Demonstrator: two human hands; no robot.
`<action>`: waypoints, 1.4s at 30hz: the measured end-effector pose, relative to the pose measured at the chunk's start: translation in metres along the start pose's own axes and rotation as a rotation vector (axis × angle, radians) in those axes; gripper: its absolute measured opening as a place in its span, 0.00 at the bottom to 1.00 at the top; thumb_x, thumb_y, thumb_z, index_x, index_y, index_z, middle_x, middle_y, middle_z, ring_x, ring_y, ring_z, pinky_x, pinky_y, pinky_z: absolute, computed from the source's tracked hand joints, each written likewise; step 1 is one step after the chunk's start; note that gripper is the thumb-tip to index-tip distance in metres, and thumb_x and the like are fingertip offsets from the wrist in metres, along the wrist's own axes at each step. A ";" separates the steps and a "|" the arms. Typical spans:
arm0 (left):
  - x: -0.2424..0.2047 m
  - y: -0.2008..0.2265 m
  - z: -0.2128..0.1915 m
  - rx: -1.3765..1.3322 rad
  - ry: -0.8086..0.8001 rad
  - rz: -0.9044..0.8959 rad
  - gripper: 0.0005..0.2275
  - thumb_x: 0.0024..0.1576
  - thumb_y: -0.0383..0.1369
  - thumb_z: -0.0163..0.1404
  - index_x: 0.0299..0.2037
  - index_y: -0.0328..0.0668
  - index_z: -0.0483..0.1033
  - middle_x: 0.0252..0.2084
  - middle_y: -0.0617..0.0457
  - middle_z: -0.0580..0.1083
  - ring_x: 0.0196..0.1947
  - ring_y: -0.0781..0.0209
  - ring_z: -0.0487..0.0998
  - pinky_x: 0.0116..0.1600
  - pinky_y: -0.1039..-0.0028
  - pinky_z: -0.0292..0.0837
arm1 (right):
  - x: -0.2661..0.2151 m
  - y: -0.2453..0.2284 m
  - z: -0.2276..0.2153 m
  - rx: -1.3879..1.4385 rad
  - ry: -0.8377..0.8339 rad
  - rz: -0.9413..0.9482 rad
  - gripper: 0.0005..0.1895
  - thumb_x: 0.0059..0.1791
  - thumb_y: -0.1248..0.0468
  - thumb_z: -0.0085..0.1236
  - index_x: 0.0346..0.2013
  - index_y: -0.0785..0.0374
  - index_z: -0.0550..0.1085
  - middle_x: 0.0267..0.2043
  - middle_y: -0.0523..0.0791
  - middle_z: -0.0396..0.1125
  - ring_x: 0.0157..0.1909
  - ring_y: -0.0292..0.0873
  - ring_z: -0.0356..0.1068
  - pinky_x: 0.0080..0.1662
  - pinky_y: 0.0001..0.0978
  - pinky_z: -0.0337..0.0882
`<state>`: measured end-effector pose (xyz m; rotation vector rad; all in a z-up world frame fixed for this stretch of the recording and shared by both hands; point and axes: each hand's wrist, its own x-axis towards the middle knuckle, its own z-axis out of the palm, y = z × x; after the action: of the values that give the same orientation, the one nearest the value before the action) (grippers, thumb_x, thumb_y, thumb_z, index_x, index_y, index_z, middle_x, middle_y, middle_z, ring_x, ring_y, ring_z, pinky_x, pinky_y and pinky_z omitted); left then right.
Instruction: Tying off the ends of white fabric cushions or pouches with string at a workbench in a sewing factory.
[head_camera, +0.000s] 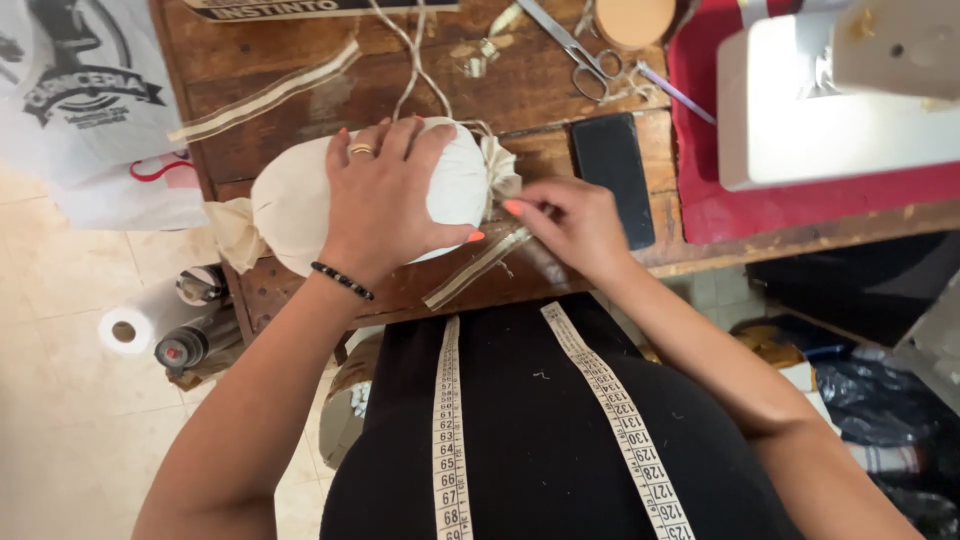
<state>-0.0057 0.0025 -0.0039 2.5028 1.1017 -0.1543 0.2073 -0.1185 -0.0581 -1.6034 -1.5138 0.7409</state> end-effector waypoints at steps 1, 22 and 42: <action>-0.002 0.002 0.002 -0.001 -0.005 0.012 0.46 0.40 0.61 0.62 0.70 0.58 0.60 0.66 0.45 0.65 0.67 0.34 0.64 0.66 0.39 0.47 | -0.002 0.005 0.008 -0.004 0.008 0.009 0.02 0.50 0.65 0.67 0.36 0.59 0.81 0.29 0.46 0.73 0.33 0.47 0.76 0.35 0.32 0.77; -0.005 -0.003 0.010 0.029 0.044 0.012 0.48 0.36 0.62 0.64 0.70 0.60 0.61 0.66 0.47 0.66 0.67 0.37 0.64 0.66 0.39 0.48 | -0.003 0.010 0.009 -0.031 -0.137 -0.011 0.06 0.50 0.57 0.67 0.32 0.54 0.80 0.26 0.43 0.72 0.29 0.44 0.74 0.36 0.31 0.74; -0.042 0.004 0.030 0.106 0.123 0.113 0.53 0.34 0.47 0.71 0.74 0.59 0.54 0.69 0.44 0.60 0.71 0.38 0.57 0.69 0.32 0.38 | 0.040 -0.012 -0.024 0.010 -0.424 -0.246 0.25 0.45 0.71 0.66 0.56 0.62 0.74 0.55 0.55 0.70 0.56 0.63 0.71 0.55 0.56 0.72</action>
<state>-0.0302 -0.0407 -0.0194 2.6935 1.0192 -0.0278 0.2261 -0.0833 -0.0317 -1.2697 -1.9619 0.9856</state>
